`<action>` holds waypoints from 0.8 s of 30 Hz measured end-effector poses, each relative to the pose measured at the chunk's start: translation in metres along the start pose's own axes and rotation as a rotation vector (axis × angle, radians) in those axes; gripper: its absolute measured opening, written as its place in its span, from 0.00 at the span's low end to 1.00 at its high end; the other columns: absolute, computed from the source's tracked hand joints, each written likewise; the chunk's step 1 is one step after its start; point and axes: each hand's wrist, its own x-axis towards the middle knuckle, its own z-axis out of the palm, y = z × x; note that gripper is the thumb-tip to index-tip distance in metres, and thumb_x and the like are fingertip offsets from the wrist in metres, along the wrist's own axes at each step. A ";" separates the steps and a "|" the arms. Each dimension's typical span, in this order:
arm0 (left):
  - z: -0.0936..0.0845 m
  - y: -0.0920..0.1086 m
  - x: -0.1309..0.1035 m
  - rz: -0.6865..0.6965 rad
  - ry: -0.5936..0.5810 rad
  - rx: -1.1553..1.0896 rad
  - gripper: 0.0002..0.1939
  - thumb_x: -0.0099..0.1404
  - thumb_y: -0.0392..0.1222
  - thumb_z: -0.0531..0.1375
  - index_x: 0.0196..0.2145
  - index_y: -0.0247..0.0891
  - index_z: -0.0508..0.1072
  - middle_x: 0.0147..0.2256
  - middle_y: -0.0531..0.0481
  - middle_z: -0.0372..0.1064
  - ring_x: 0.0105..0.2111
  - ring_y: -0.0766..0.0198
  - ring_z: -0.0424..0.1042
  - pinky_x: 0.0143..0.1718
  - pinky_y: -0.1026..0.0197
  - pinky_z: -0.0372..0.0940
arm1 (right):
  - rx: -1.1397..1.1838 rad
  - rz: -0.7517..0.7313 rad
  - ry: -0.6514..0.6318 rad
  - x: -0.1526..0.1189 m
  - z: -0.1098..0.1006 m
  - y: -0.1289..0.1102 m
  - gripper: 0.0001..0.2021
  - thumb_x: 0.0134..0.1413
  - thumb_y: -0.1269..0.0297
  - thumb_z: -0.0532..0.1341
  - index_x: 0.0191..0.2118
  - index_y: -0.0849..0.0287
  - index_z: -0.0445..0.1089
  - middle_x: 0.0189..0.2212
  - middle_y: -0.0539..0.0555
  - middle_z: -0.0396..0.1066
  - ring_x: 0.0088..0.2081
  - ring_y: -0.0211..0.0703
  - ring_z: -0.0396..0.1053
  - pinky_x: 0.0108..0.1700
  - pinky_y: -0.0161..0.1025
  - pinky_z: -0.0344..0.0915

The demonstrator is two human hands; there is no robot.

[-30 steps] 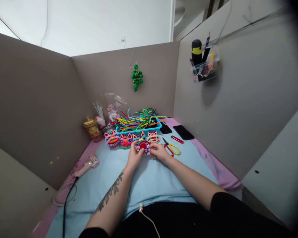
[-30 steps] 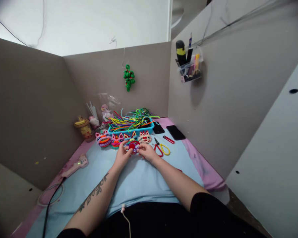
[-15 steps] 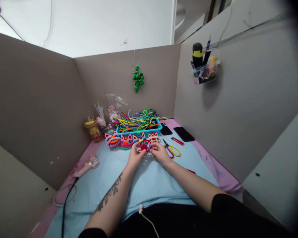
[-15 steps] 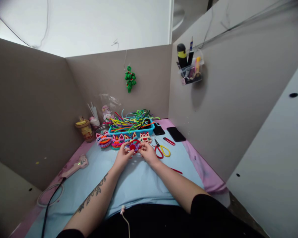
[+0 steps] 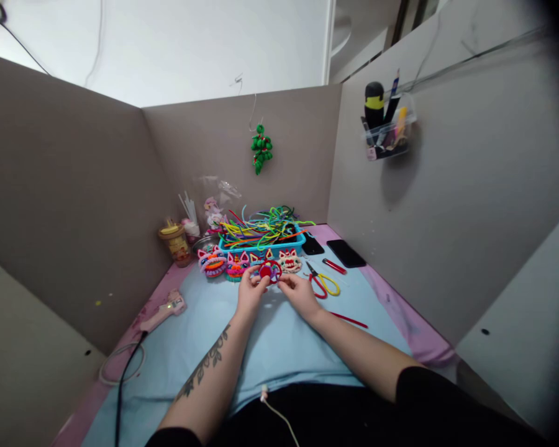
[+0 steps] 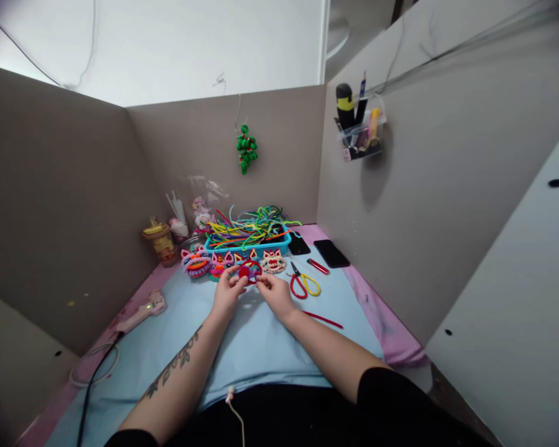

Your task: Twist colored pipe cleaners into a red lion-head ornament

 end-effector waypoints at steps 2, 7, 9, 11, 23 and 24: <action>0.001 0.000 0.000 -0.007 0.000 -0.003 0.29 0.48 0.48 0.65 0.46 0.37 0.62 0.24 0.54 0.67 0.27 0.65 0.71 0.27 0.66 0.63 | -0.046 -0.060 -0.014 -0.002 0.001 0.000 0.09 0.48 0.63 0.58 0.34 0.59 0.73 0.30 0.54 0.75 0.32 0.43 0.71 0.36 0.39 0.66; 0.004 -0.001 -0.002 0.010 -0.022 -0.011 0.29 0.48 0.47 0.65 0.46 0.37 0.62 0.23 0.55 0.66 0.26 0.66 0.70 0.27 0.66 0.63 | -0.240 -0.251 -0.047 -0.003 0.002 -0.003 0.11 0.51 0.69 0.54 0.34 0.57 0.74 0.27 0.53 0.72 0.30 0.40 0.68 0.35 0.37 0.65; 0.004 -0.001 -0.003 0.023 -0.020 -0.011 0.28 0.49 0.47 0.65 0.46 0.37 0.62 0.22 0.56 0.65 0.25 0.67 0.70 0.27 0.66 0.63 | -0.280 -0.291 -0.077 -0.003 0.001 -0.003 0.12 0.51 0.71 0.53 0.36 0.58 0.74 0.26 0.53 0.70 0.30 0.40 0.67 0.35 0.36 0.65; 0.003 -0.001 -0.003 0.036 -0.003 -0.007 0.27 0.49 0.47 0.65 0.46 0.38 0.63 0.22 0.57 0.64 0.25 0.67 0.69 0.27 0.66 0.63 | -0.298 -0.324 -0.120 -0.003 0.000 -0.002 0.15 0.50 0.73 0.52 0.40 0.58 0.72 0.29 0.53 0.69 0.32 0.39 0.67 0.36 0.36 0.64; 0.000 0.001 0.001 0.001 0.023 -0.024 0.30 0.47 0.48 0.65 0.47 0.38 0.61 0.24 0.56 0.65 0.25 0.68 0.69 0.27 0.67 0.62 | -0.125 -0.308 -0.126 -0.004 -0.013 -0.016 0.13 0.55 0.67 0.51 0.36 0.57 0.74 0.29 0.53 0.68 0.32 0.40 0.66 0.36 0.38 0.64; 0.000 0.002 0.001 -0.016 0.019 -0.023 0.31 0.47 0.48 0.65 0.47 0.38 0.61 0.24 0.56 0.65 0.26 0.68 0.69 0.27 0.67 0.62 | -0.105 -0.294 -0.080 -0.002 -0.015 -0.017 0.14 0.56 0.65 0.51 0.35 0.57 0.74 0.29 0.54 0.68 0.32 0.41 0.66 0.37 0.39 0.64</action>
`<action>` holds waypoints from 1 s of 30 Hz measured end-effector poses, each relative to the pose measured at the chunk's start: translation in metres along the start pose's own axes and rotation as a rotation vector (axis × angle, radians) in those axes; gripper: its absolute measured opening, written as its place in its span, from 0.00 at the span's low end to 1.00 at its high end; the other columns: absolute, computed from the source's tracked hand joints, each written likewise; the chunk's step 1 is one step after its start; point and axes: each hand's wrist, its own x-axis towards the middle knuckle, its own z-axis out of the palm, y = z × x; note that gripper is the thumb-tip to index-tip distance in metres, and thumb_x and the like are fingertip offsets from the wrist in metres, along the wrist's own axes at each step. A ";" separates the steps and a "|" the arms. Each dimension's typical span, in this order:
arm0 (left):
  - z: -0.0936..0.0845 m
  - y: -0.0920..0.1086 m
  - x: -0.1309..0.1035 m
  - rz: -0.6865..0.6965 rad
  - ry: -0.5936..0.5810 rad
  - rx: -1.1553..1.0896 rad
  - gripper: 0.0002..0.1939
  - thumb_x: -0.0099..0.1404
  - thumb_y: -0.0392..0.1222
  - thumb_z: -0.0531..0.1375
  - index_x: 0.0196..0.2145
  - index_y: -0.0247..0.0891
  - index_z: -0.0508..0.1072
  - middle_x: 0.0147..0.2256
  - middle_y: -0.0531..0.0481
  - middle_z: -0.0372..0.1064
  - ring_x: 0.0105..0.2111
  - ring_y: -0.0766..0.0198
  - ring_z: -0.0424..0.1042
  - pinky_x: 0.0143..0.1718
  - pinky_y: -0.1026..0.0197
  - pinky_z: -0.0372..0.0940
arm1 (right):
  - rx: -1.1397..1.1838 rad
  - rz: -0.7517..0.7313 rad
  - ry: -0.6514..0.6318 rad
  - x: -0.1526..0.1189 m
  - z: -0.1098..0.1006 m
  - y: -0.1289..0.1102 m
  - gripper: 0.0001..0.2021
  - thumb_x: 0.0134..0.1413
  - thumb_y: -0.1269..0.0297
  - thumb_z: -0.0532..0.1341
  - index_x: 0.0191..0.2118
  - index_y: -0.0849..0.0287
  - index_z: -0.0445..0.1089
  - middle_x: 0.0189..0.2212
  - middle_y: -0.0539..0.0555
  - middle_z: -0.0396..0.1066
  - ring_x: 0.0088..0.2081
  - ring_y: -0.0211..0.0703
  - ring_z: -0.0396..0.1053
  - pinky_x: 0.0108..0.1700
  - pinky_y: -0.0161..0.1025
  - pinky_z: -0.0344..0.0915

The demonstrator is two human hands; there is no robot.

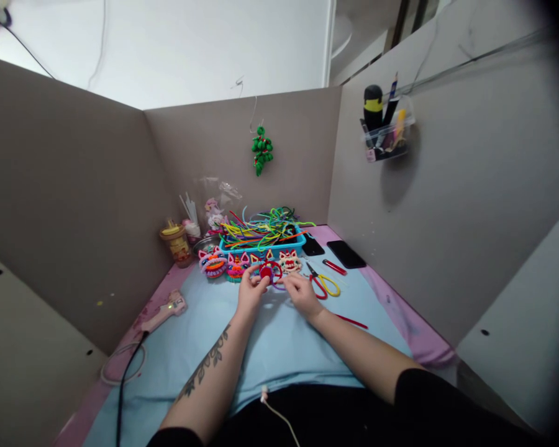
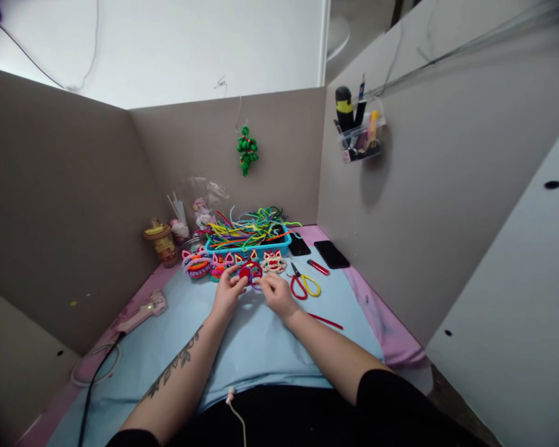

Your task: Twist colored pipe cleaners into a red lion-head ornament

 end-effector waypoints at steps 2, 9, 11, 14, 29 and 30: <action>0.001 0.002 -0.001 -0.032 -0.014 0.006 0.31 0.46 0.48 0.66 0.47 0.37 0.61 0.23 0.56 0.65 0.26 0.66 0.70 0.27 0.67 0.62 | -0.007 0.018 0.093 0.004 -0.005 0.003 0.14 0.57 0.63 0.51 0.33 0.57 0.74 0.30 0.54 0.68 0.36 0.43 0.66 0.41 0.41 0.63; 0.004 0.007 -0.007 -0.100 -0.126 0.013 0.30 0.48 0.52 0.64 0.46 0.36 0.62 0.28 0.49 0.71 0.30 0.61 0.73 0.27 0.65 0.62 | -0.136 -0.008 0.131 0.009 -0.005 0.012 0.06 0.50 0.63 0.60 0.33 0.55 0.74 0.34 0.54 0.66 0.43 0.46 0.63 0.50 0.46 0.59; 0.005 0.008 -0.008 -0.101 -0.136 0.016 0.29 0.48 0.52 0.64 0.45 0.36 0.62 0.28 0.49 0.72 0.29 0.60 0.74 0.26 0.65 0.62 | -0.126 0.005 0.112 0.009 -0.004 0.014 0.06 0.50 0.63 0.59 0.31 0.55 0.73 0.35 0.54 0.66 0.43 0.46 0.62 0.50 0.47 0.58; 0.004 0.011 -0.008 -0.111 -0.141 0.028 0.28 0.48 0.52 0.65 0.43 0.36 0.64 0.27 0.49 0.71 0.28 0.61 0.73 0.26 0.66 0.62 | -0.089 0.045 0.076 0.010 -0.003 0.018 0.05 0.49 0.63 0.59 0.29 0.55 0.72 0.37 0.54 0.65 0.45 0.47 0.61 0.51 0.47 0.57; 0.001 0.002 -0.006 -0.033 -0.146 0.078 0.28 0.48 0.50 0.64 0.44 0.35 0.64 0.23 0.53 0.69 0.26 0.64 0.72 0.24 0.67 0.62 | -0.026 0.151 0.055 0.010 0.002 0.026 0.07 0.42 0.60 0.64 0.27 0.57 0.71 0.37 0.54 0.63 0.46 0.46 0.61 0.53 0.46 0.55; 0.001 0.003 -0.006 -0.038 -0.155 0.079 0.28 0.49 0.50 0.64 0.44 0.35 0.64 0.23 0.52 0.69 0.26 0.63 0.72 0.24 0.67 0.61 | -0.020 0.155 0.056 0.010 0.002 0.026 0.07 0.43 0.60 0.63 0.27 0.57 0.71 0.37 0.54 0.63 0.45 0.46 0.62 0.53 0.45 0.55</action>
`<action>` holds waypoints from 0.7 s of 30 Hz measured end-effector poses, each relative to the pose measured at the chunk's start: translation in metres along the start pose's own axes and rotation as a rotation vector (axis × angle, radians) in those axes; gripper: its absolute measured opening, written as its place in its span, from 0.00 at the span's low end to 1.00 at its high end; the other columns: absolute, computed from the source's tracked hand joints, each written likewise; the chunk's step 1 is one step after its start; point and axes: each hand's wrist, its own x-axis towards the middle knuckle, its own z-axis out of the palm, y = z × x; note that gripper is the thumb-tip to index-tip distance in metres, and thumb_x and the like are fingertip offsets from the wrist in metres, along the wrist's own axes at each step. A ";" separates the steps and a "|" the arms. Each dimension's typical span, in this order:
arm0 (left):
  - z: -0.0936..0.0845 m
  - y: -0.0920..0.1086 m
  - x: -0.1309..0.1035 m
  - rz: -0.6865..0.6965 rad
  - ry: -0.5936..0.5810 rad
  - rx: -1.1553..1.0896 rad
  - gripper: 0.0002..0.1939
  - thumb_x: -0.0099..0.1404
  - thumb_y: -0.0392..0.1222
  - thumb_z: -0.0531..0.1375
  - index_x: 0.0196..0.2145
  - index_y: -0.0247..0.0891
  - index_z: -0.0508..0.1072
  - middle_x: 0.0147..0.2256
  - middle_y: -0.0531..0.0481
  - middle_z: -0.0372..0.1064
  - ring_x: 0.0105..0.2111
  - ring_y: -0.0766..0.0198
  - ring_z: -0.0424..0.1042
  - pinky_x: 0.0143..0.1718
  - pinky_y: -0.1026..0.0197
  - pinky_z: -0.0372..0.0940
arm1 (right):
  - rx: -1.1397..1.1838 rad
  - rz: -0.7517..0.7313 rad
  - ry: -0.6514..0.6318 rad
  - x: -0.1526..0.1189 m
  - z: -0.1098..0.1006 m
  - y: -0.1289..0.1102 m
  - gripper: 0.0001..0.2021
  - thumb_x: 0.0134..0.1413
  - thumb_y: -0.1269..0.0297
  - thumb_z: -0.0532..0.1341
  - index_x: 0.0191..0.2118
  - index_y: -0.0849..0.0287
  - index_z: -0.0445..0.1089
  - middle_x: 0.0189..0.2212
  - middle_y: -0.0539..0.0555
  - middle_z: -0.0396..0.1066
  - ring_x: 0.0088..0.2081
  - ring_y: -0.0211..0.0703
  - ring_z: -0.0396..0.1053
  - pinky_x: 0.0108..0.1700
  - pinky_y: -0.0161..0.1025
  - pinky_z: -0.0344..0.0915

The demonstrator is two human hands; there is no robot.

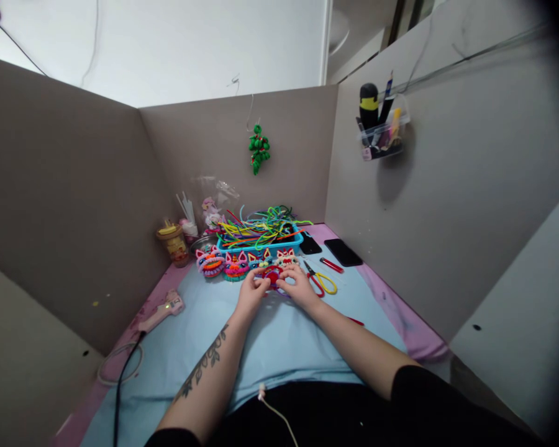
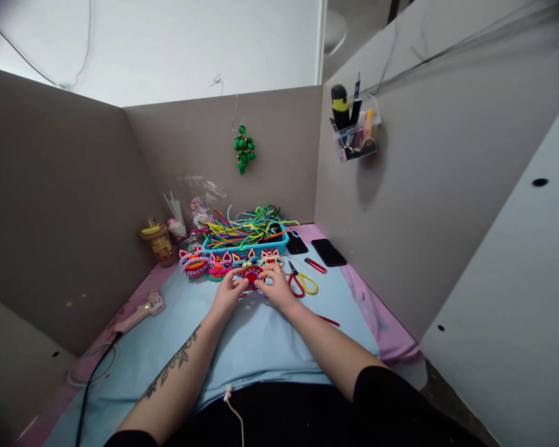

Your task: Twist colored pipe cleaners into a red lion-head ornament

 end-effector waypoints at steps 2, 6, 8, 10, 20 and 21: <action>0.001 0.001 -0.001 -0.008 -0.012 0.006 0.27 0.49 0.50 0.64 0.45 0.36 0.64 0.23 0.52 0.70 0.26 0.63 0.73 0.23 0.68 0.61 | 0.010 0.011 -0.005 0.000 -0.001 -0.001 0.07 0.44 0.59 0.63 0.26 0.57 0.71 0.36 0.54 0.63 0.44 0.46 0.62 0.52 0.45 0.56; 0.002 0.002 -0.002 -0.005 -0.013 0.024 0.27 0.49 0.50 0.64 0.45 0.36 0.64 0.22 0.52 0.70 0.25 0.63 0.73 0.22 0.68 0.60 | 0.016 0.036 -0.016 0.001 -0.002 -0.002 0.09 0.44 0.58 0.62 0.25 0.57 0.72 0.34 0.53 0.63 0.42 0.46 0.63 0.49 0.44 0.57; 0.002 0.000 -0.001 -0.002 -0.021 0.032 0.27 0.49 0.49 0.64 0.45 0.36 0.64 0.22 0.53 0.70 0.25 0.63 0.72 0.22 0.68 0.60 | 0.013 0.048 -0.025 0.002 -0.003 -0.003 0.09 0.44 0.58 0.62 0.25 0.57 0.72 0.33 0.52 0.62 0.41 0.45 0.63 0.49 0.44 0.57; 0.002 -0.001 -0.001 0.000 -0.032 0.039 0.27 0.50 0.49 0.64 0.46 0.35 0.64 0.21 0.53 0.70 0.25 0.63 0.72 0.22 0.68 0.61 | 0.010 0.054 -0.033 0.002 -0.003 -0.003 0.09 0.45 0.58 0.61 0.24 0.57 0.72 0.33 0.52 0.62 0.40 0.44 0.63 0.49 0.43 0.57; 0.002 0.001 -0.001 0.019 -0.014 0.022 0.30 0.49 0.50 0.64 0.47 0.34 0.63 0.22 0.52 0.69 0.26 0.63 0.72 0.24 0.67 0.61 | 0.063 0.011 -0.063 0.003 -0.005 -0.005 0.11 0.49 0.59 0.57 0.23 0.58 0.70 0.33 0.53 0.62 0.40 0.43 0.64 0.49 0.43 0.59; 0.002 0.001 0.000 0.013 0.012 0.015 0.30 0.49 0.50 0.64 0.47 0.35 0.63 0.22 0.52 0.70 0.26 0.62 0.73 0.24 0.67 0.62 | 0.061 -0.010 -0.048 0.002 -0.005 -0.007 0.11 0.50 0.58 0.56 0.26 0.58 0.71 0.34 0.53 0.63 0.40 0.44 0.64 0.49 0.43 0.59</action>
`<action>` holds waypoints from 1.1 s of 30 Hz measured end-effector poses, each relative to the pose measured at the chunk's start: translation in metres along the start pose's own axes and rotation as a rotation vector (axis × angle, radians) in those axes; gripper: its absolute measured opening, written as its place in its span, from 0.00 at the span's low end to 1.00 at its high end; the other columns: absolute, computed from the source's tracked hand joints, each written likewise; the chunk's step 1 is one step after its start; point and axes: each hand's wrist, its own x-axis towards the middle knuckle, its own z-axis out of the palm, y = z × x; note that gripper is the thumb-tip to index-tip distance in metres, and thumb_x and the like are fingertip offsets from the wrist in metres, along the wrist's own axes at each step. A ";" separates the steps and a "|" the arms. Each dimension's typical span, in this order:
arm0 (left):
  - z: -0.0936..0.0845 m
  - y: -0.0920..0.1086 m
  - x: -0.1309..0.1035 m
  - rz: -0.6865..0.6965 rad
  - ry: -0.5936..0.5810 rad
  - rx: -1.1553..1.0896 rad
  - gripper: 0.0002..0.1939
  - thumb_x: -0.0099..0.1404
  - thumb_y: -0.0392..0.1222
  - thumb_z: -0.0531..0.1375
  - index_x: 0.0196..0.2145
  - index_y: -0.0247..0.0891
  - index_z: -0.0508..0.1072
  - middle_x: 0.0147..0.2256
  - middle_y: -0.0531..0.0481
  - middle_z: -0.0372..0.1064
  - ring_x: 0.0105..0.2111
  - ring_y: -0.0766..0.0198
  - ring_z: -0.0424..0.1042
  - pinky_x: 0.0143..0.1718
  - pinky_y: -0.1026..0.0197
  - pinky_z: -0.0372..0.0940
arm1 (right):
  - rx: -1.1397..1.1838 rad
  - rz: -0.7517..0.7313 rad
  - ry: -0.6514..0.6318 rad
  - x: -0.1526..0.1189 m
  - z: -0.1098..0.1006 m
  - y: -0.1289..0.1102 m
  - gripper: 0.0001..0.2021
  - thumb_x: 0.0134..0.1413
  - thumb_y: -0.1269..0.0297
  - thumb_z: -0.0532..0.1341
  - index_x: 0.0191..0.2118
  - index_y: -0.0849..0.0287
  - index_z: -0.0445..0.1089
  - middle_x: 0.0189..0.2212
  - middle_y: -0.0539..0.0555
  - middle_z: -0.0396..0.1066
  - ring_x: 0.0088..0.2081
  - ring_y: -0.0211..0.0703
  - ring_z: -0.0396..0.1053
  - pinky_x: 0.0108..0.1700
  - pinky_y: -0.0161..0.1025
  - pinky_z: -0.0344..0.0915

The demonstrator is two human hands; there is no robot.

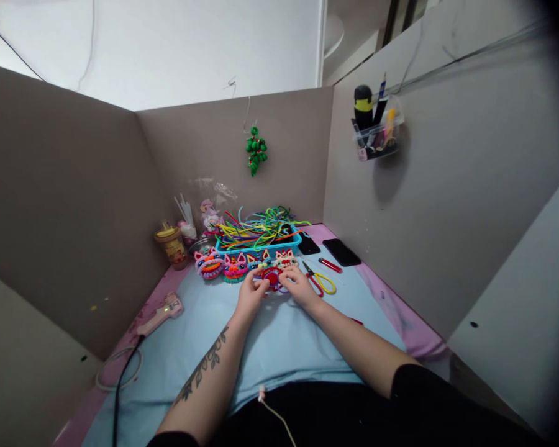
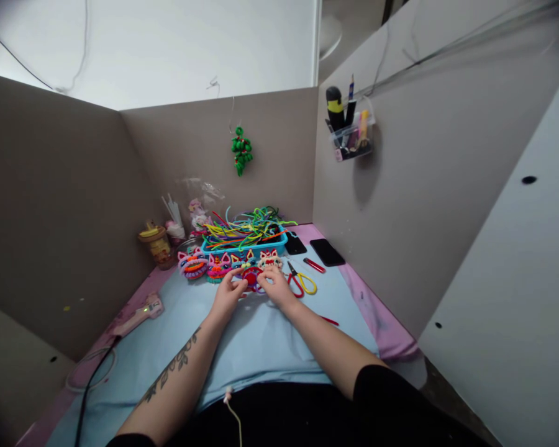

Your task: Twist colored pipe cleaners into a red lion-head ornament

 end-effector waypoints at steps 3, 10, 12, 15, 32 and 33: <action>-0.002 0.000 0.002 -0.037 0.077 -0.044 0.32 0.48 0.51 0.64 0.48 0.36 0.62 0.25 0.50 0.71 0.27 0.62 0.73 0.25 0.66 0.62 | -0.096 -0.114 0.027 -0.003 -0.001 -0.006 0.10 0.49 0.59 0.59 0.35 0.56 0.71 0.38 0.55 0.65 0.44 0.46 0.63 0.50 0.45 0.58; -0.005 -0.002 0.005 -0.124 0.131 -0.172 0.32 0.45 0.50 0.67 0.45 0.36 0.61 0.26 0.51 0.70 0.26 0.62 0.72 0.26 0.65 0.62 | -0.410 -0.324 0.019 -0.011 0.002 -0.008 0.08 0.48 0.63 0.62 0.37 0.56 0.70 0.37 0.56 0.65 0.44 0.49 0.61 0.48 0.47 0.57; -0.004 -0.001 0.005 -0.136 0.133 -0.181 0.32 0.44 0.50 0.67 0.44 0.36 0.62 0.27 0.50 0.70 0.26 0.62 0.73 0.26 0.65 0.61 | -0.432 -0.352 0.034 -0.011 0.003 -0.006 0.06 0.50 0.64 0.61 0.35 0.56 0.70 0.36 0.55 0.66 0.43 0.48 0.61 0.47 0.47 0.58; -0.003 0.001 0.003 -0.155 0.124 -0.191 0.33 0.44 0.51 0.67 0.44 0.36 0.62 0.29 0.49 0.71 0.28 0.62 0.72 0.27 0.65 0.61 | -0.448 -0.387 0.034 -0.011 0.003 -0.005 0.03 0.52 0.65 0.59 0.33 0.56 0.70 0.34 0.55 0.66 0.42 0.47 0.61 0.46 0.46 0.58; -0.005 -0.010 0.004 -0.108 -0.153 -0.064 0.33 0.45 0.48 0.67 0.45 0.35 0.59 0.19 0.57 0.66 0.17 0.71 0.63 0.21 0.69 0.53 | -0.580 -0.516 0.000 -0.001 -0.017 -0.003 0.06 0.53 0.67 0.57 0.31 0.51 0.72 0.42 0.55 0.64 0.51 0.51 0.55 0.53 0.51 0.53; -0.005 -0.011 0.004 -0.114 -0.178 -0.065 0.33 0.45 0.47 0.67 0.45 0.35 0.59 0.20 0.57 0.66 0.18 0.71 0.63 0.21 0.69 0.53 | -0.577 -0.522 -0.005 0.000 -0.017 -0.003 0.06 0.53 0.67 0.57 0.31 0.51 0.72 0.42 0.55 0.64 0.51 0.50 0.55 0.53 0.51 0.53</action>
